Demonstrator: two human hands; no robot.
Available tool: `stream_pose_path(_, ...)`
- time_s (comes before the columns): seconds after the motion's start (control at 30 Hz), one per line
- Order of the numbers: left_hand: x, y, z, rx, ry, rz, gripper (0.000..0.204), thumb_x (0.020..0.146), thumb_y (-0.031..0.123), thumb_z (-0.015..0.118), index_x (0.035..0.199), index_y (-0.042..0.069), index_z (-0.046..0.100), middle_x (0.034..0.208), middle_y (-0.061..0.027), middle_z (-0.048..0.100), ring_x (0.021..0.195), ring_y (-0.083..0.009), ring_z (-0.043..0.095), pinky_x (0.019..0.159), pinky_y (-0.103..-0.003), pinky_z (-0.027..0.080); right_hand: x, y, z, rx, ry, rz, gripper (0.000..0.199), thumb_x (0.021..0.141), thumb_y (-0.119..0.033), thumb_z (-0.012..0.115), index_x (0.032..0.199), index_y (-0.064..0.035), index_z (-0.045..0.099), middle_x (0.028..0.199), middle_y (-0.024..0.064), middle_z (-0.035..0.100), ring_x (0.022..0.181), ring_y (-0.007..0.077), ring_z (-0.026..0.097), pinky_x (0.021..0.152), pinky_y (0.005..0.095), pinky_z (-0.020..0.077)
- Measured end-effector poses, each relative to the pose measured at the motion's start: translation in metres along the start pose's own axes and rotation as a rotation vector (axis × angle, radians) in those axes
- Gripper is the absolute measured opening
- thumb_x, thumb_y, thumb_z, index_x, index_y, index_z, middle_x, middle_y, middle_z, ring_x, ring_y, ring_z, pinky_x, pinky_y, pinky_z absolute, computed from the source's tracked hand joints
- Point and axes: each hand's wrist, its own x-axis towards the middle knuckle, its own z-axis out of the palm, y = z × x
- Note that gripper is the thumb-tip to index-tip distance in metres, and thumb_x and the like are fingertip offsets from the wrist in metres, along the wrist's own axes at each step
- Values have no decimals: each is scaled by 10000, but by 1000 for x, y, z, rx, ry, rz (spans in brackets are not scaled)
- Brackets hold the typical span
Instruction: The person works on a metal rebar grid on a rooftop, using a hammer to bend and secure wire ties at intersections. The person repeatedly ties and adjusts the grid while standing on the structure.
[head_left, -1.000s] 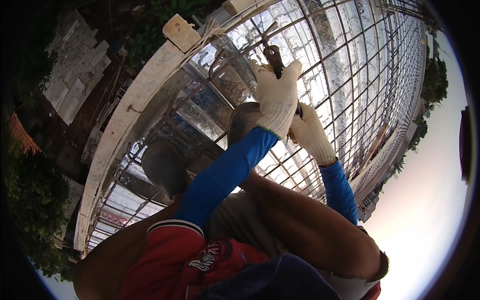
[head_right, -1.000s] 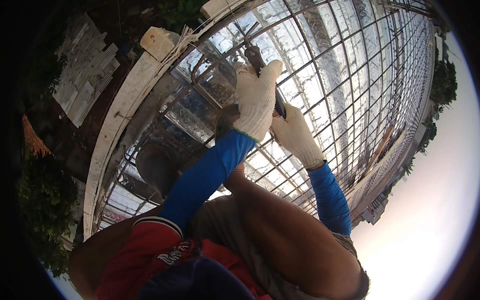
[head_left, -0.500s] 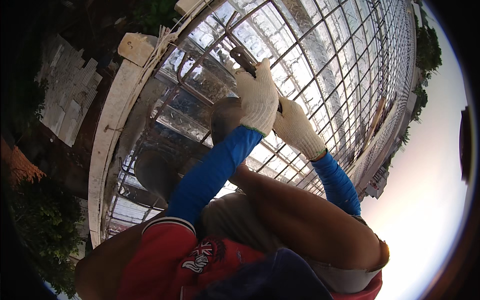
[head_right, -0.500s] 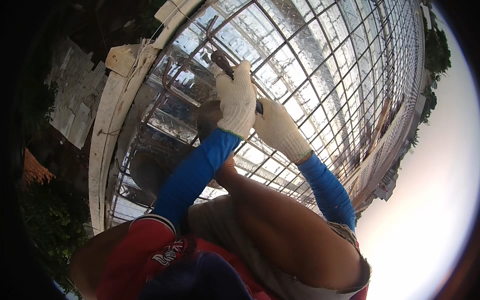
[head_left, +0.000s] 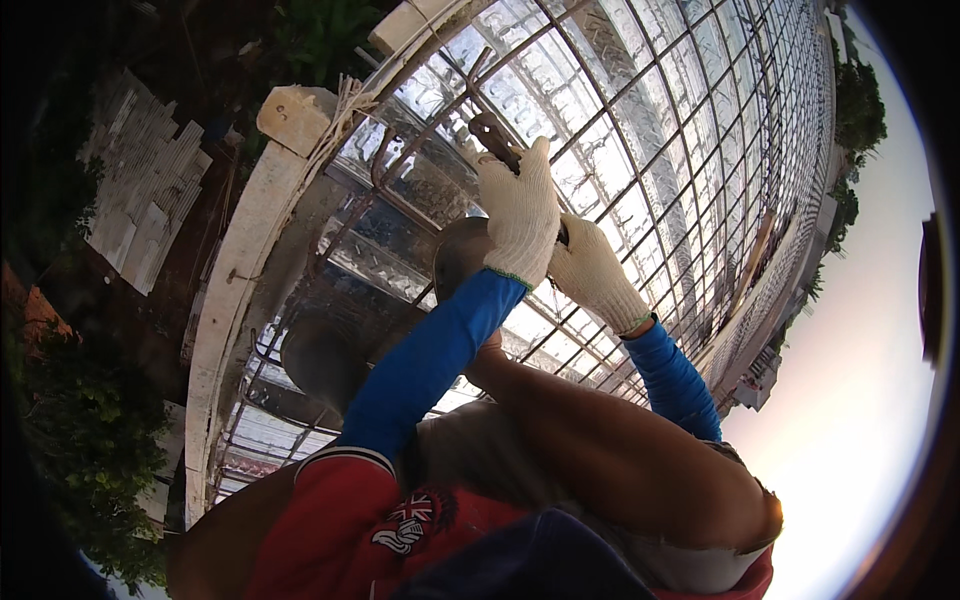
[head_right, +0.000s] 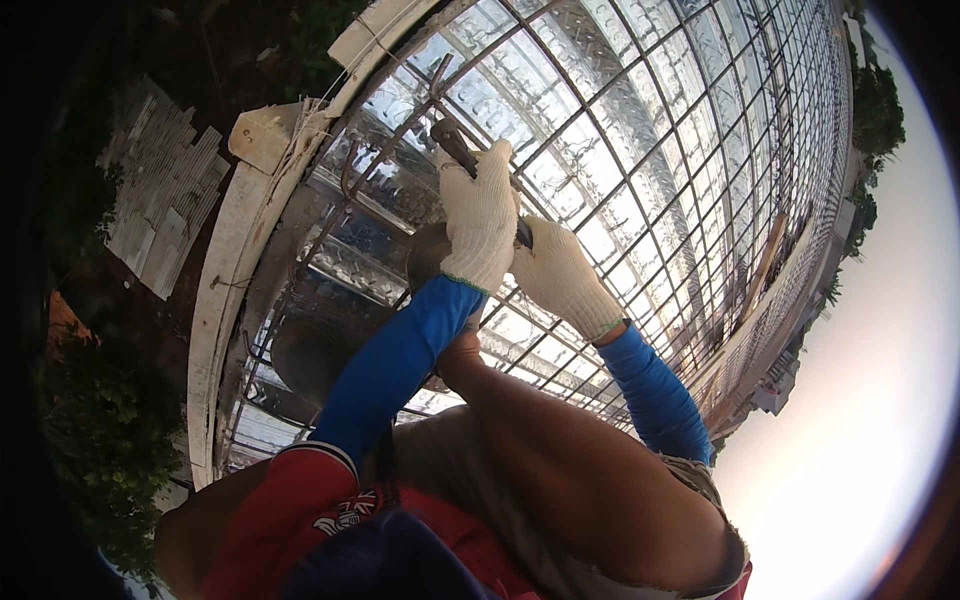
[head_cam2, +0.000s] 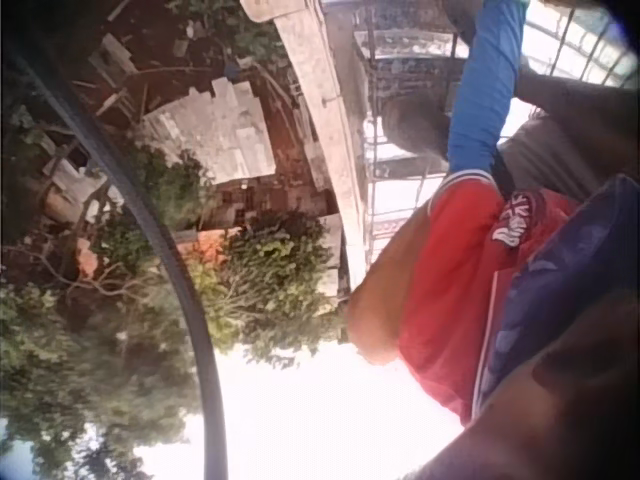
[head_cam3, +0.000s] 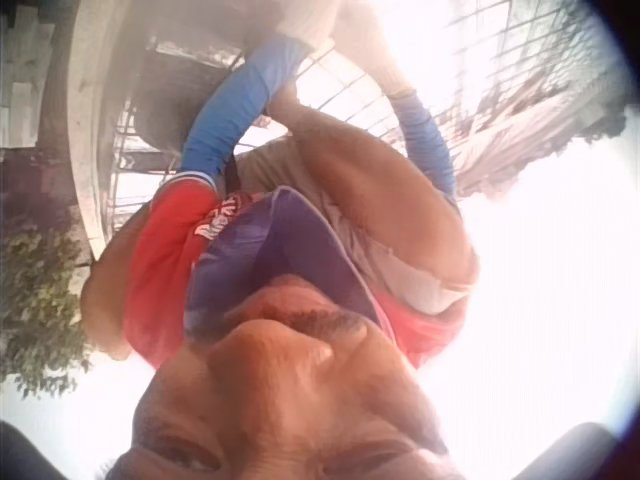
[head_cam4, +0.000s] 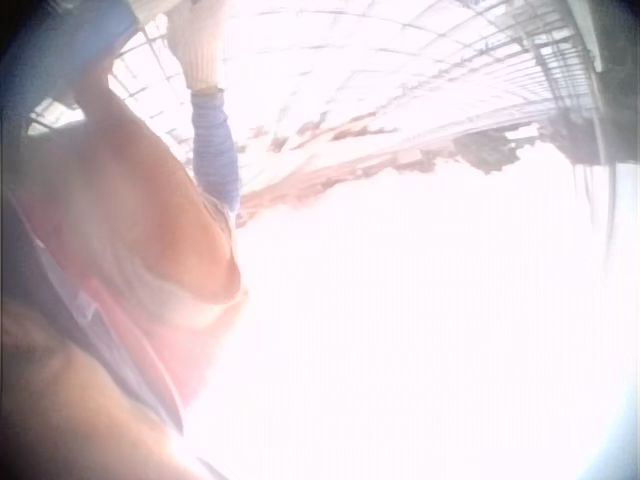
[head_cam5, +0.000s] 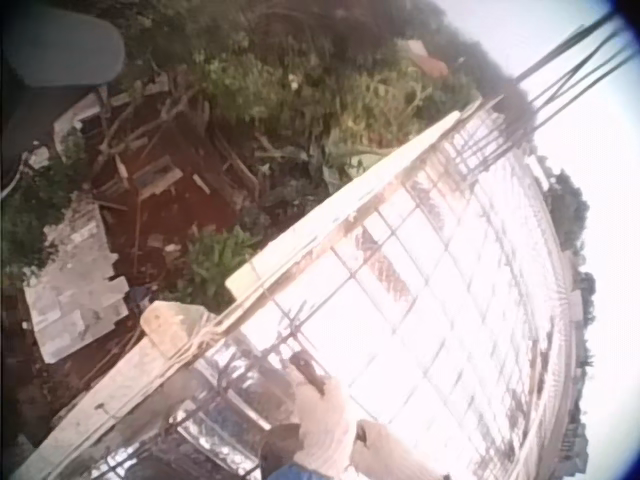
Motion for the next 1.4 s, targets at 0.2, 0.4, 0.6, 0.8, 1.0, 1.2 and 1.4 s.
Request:
stream_pose_path(0.2, -46, -30, 13, 73, 6, 22, 354, 959, 282, 755, 999, 32, 508, 812, -53, 581, 667, -130, 569, 620, -336, 507, -62, 26, 18, 54, 160, 15, 351, 930, -250, 676, 1071, 71, 676, 836, 294, 706, 799, 429, 730, 731, 466, 550)
stream_pose_path(0.4, -20, 2, 14, -245, -268, 55, 300, 949, 255, 768, 954, 71, 530, 720, 4, 546, 543, -72, 519, 436, -244, 411, -16, 18, -4, 138, 181, -17, 303, 945, -225, 639, 1016, 69, 648, 849, 266, 698, 787, 415, 710, 740, 483, 536)
stream_pose_path(0.6, -39, -12, 34, -743, -201, -146, 301, 1067, 385, 619, 1075, 86, 592, 865, -21, 617, 738, -121, 665, 643, -276, 573, -41, 35, -70, 127, 36, 85, 300, 917, -305, 752, 940, -10, 701, 691, 32, 614, 658, 119, 613, 631, 336, 491)
stream_pose_path(0.8, -16, -33, 20, -473, -285, 69, 176, 1019, 218, 633, 956, 59, 592, 884, -10, 602, 757, -102, 552, 720, -291, 500, -43, 47, -90, 454, -197, 120, 560, 884, -120, 699, 1410, 52, 616, 998, 126, 769, 744, 130, 717, 643, 263, 584)
stream_pose_path(1.0, 5, -22, -4, -190, -105, 219, 142, 997, 151, 613, 918, 34, 595, 860, -30, 590, 770, -123, 532, 745, -320, 480, -32, 72, -73, 484, -153, 128, 543, 893, -133, 687, 1404, 39, 620, 1019, 136, 777, 758, 148, 731, 669, 280, 608)
stream_pose_path(1.2, 7, -9, -4, -266, 67, 293, 111, 1002, 124, 569, 949, 27, 584, 851, -32, 577, 753, -124, 531, 701, -301, 484, 0, 88, -89, 435, -168, 20, 419, 900, -176, 695, 1257, 43, 703, 997, 149, 783, 756, 168, 738, 664, 287, 619)
stream_pose_path(1.4, 29, 20, -22, -561, 8, 248, 167, 888, 18, 602, 813, 103, 481, 697, 5, 485, 537, -98, 410, 471, -260, 307, 8, 127, -123, 694, -301, -128, 373, 881, -113, 703, 1199, 81, 704, 958, 183, 781, 626, 173, 726, 524, 255, 583)
